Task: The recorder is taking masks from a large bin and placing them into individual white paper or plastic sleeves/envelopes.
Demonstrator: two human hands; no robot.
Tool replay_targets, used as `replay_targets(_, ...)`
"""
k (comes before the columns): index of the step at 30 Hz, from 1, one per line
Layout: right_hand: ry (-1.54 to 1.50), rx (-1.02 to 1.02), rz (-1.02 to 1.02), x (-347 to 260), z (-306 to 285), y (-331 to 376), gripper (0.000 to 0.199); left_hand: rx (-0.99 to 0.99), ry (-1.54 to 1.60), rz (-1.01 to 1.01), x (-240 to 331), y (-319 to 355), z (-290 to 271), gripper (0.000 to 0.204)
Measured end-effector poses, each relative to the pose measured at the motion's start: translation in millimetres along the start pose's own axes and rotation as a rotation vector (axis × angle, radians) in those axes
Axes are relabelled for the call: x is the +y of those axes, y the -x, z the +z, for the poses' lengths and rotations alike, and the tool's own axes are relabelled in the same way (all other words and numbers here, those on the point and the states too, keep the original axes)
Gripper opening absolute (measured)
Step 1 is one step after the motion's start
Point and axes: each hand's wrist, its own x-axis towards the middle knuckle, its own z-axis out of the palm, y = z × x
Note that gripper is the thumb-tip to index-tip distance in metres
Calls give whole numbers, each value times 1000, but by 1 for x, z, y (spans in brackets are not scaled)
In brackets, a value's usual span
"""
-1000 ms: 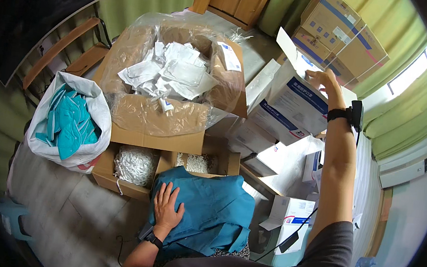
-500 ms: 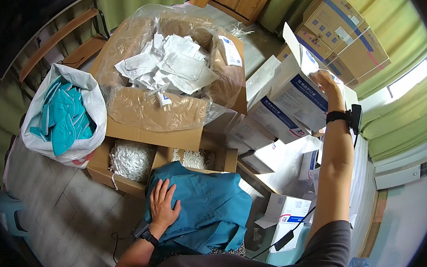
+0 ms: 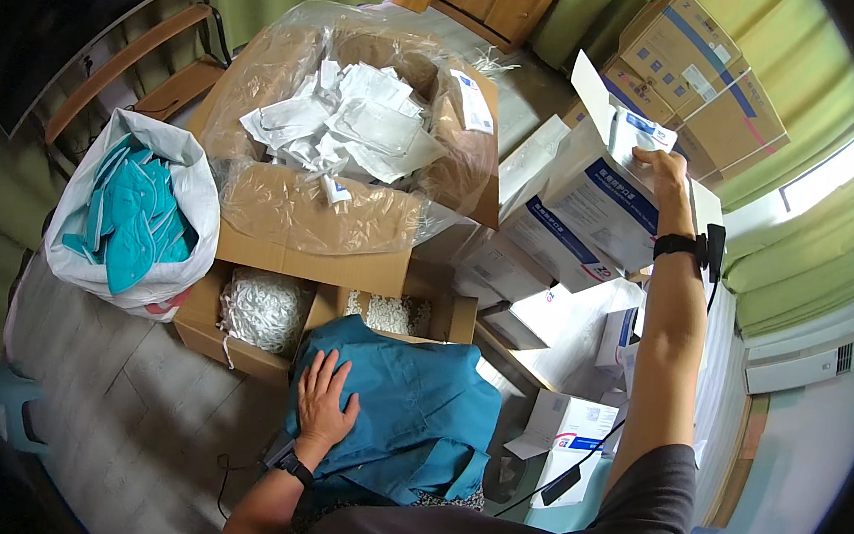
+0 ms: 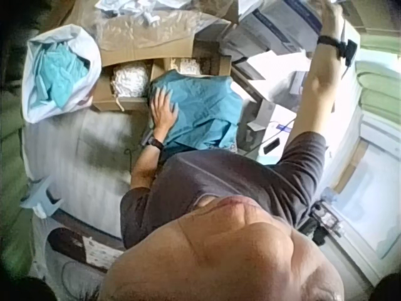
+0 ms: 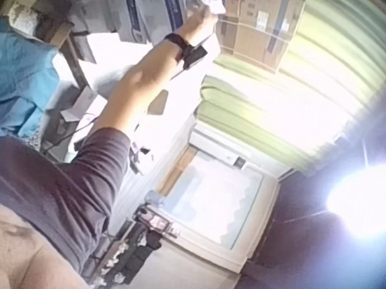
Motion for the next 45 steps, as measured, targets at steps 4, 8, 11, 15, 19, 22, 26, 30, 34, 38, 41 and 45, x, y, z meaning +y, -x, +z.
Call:
replay_targets(4, -320, 67, 124, -15, 11, 20, 34, 15, -6, -21, -1, 2, -4, 55)
replay_targets(8, -305, -38, 180, 6, -31, -7, 19, 11, 21, 10, 2, -2, 2, 55)
replay_targets(11, -261, -139, 125, -13, -7, 7, 23, 12, 9, -1, 1, 0, -2, 55)
replay_targets(15, 156, -187, -60, -27, 1, 20, 38, 4, 3, -6, 4, 0, -3, 55)
replay_targets(19, 381, -101, -70, 1, 0, -8, 41, 13, 23, -3, 6, -1, 1, 55)
replay_targets(22, 134, 28, 145, -19, 19, 10, 41, 23, 13, -14, 3, 1, -2, 55)
replay_targets(26, 247, -128, 5, -35, 17, 22, 56, 10, 20, -16, 0, 1, 0, 54)
replay_targets(30, 338, 26, 80, -26, 21, 14, 56, 7, 26, -26, 2, 0, 1, 54)
replay_targets(34, 111, 90, 119, -20, 15, 9, 60, 23, 41, -17, -1, 0, 2, 54)
replay_targets(38, 136, 238, 26, -24, 23, 23, 47, 25, 41, -13, 0, 0, -2, 54)
replay_targets(41, 75, 249, 5, -32, 24, 31, 47, 32, 34, -14, 0, 0, -2, 55)
replay_targets(45, 63, 284, -24, -37, 19, 36, 49, 35, 40, -9, 3, -2, -2, 54)
